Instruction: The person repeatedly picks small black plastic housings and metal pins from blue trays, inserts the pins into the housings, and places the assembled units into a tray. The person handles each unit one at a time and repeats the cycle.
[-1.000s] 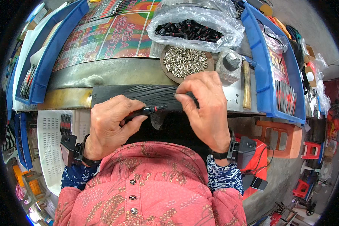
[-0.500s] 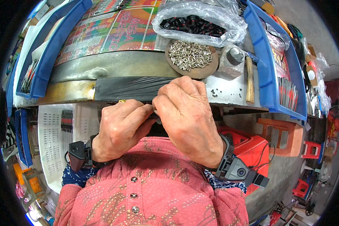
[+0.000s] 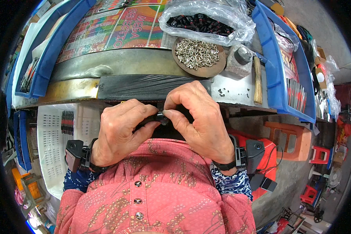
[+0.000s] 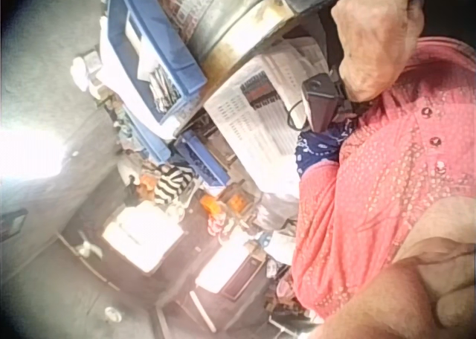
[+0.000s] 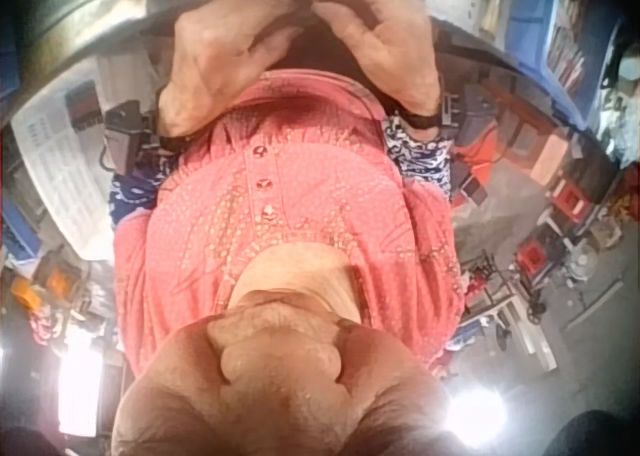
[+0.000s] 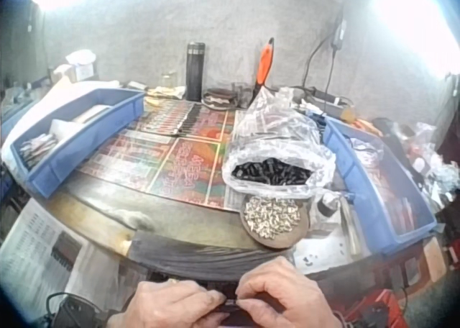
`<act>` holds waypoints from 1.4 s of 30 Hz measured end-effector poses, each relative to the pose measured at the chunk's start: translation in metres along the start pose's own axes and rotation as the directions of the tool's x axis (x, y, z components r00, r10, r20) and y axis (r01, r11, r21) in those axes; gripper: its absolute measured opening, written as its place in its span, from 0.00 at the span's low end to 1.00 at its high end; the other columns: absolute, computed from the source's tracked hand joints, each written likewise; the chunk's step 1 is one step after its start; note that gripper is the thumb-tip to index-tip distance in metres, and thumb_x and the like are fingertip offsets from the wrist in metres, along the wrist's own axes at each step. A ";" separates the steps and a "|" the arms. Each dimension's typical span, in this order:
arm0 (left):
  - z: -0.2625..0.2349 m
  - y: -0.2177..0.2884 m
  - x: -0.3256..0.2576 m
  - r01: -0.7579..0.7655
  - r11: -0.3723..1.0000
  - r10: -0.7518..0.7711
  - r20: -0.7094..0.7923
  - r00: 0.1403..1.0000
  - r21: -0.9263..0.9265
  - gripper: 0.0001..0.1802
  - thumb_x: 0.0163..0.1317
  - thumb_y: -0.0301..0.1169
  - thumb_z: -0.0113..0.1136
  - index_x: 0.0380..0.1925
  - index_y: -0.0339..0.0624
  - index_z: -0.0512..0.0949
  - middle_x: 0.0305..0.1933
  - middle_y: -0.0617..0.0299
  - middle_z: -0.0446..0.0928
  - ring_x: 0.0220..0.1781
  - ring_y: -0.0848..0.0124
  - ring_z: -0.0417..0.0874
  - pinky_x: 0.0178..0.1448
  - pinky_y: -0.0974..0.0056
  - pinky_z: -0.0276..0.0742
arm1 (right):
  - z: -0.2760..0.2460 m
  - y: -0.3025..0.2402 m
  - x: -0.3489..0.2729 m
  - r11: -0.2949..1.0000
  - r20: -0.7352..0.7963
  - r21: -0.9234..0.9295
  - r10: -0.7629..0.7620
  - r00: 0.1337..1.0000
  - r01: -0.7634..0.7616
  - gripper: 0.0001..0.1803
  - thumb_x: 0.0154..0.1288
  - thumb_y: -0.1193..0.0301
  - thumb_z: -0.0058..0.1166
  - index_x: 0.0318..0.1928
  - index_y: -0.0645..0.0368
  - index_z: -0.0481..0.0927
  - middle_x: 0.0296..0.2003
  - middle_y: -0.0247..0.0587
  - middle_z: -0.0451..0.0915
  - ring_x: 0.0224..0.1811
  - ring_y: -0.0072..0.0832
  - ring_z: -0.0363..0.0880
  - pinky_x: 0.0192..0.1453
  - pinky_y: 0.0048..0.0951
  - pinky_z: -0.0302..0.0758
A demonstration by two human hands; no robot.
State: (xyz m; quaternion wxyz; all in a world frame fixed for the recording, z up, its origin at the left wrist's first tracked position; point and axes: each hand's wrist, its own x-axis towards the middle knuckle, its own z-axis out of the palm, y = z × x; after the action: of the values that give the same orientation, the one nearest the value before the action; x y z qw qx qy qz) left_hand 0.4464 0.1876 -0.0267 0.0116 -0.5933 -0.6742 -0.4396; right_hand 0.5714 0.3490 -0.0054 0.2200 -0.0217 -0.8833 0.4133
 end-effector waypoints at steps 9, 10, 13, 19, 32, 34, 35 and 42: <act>0.001 0.000 -0.001 -0.046 0.995 0.045 0.008 0.999 0.084 0.14 0.46 0.25 0.70 0.34 0.39 0.78 0.28 0.58 0.74 0.27 0.58 0.79 0.31 0.58 0.76 | 0.003 -0.001 0.000 0.997 -0.009 -0.061 -0.044 0.999 0.044 0.09 0.54 0.81 0.61 0.35 0.63 0.75 0.34 0.44 0.77 0.39 0.43 0.74 0.45 0.37 0.72; 0.001 0.000 -0.001 -0.053 0.994 0.052 0.009 0.999 0.094 0.13 0.47 0.27 0.70 0.33 0.40 0.77 0.27 0.59 0.72 0.27 0.59 0.78 0.31 0.58 0.76 | 0.003 -0.002 0.000 0.996 -0.008 -0.076 -0.051 0.999 0.050 0.09 0.54 0.81 0.61 0.35 0.63 0.75 0.34 0.44 0.76 0.39 0.43 0.74 0.45 0.37 0.72; 0.002 0.000 -0.002 -0.069 0.991 0.068 0.009 0.998 0.118 0.13 0.48 0.27 0.69 0.33 0.41 0.76 0.27 0.59 0.71 0.27 0.59 0.78 0.30 0.58 0.76 | 0.004 -0.002 0.001 0.989 -0.008 -0.121 -0.090 0.996 0.088 0.09 0.53 0.82 0.61 0.35 0.63 0.75 0.34 0.44 0.76 0.39 0.44 0.74 0.44 0.38 0.72; 0.004 -0.001 -0.002 -0.071 0.985 0.072 0.001 0.997 0.155 0.12 0.48 0.27 0.69 0.31 0.41 0.75 0.26 0.59 0.70 0.26 0.60 0.78 0.30 0.59 0.75 | 0.006 -0.005 0.001 0.964 -0.025 -0.235 -0.135 0.990 0.126 0.10 0.50 0.83 0.61 0.34 0.63 0.78 0.34 0.42 0.79 0.40 0.39 0.77 0.47 0.34 0.74; 0.009 -0.007 -0.003 -0.122 0.978 0.135 -0.066 0.989 0.171 0.13 0.48 0.26 0.68 0.35 0.40 0.77 0.27 0.59 0.72 0.26 0.60 0.78 0.29 0.59 0.75 | 0.010 0.002 0.000 0.954 -0.055 -0.207 -0.231 0.972 0.215 0.09 0.50 0.84 0.62 0.34 0.65 0.79 0.33 0.45 0.81 0.36 0.39 0.79 0.44 0.34 0.75; 0.008 -0.007 -0.001 -0.120 0.978 0.134 -0.071 0.988 0.170 0.13 0.47 0.26 0.68 0.35 0.39 0.77 0.27 0.59 0.72 0.26 0.60 0.78 0.29 0.59 0.76 | 0.011 0.004 0.000 0.983 -0.064 -0.106 -0.160 0.985 0.152 0.08 0.52 0.84 0.62 0.35 0.65 0.79 0.32 0.44 0.81 0.38 0.35 0.80 0.43 0.32 0.75; 0.007 -0.007 -0.001 -0.109 0.981 0.121 -0.067 0.990 0.162 0.14 0.46 0.24 0.69 0.35 0.38 0.78 0.28 0.58 0.75 0.26 0.60 0.79 0.30 0.60 0.76 | 0.012 0.004 -0.002 0.994 -0.088 -0.049 -0.097 0.991 0.093 0.08 0.54 0.83 0.62 0.36 0.64 0.79 0.33 0.44 0.81 0.37 0.34 0.80 0.42 0.31 0.76; 0.002 -0.003 0.005 -0.088 0.986 0.098 -0.069 0.993 0.139 0.15 0.44 0.20 0.70 0.35 0.37 0.81 0.29 0.57 0.79 0.26 0.61 0.81 0.30 0.61 0.76 | 0.013 -0.003 -0.008 0.897 -0.048 0.339 0.316 0.948 -0.282 0.08 0.63 0.80 0.60 0.42 0.66 0.79 0.33 0.37 0.81 0.30 0.19 0.78 0.33 0.21 0.76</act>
State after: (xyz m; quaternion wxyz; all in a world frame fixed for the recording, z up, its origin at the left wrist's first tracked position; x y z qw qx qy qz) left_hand 0.4432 0.1929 -0.0272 0.0981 -0.6050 -0.6732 -0.4138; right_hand 0.5735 0.3360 -0.0130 0.1993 -0.1412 -0.7759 0.5817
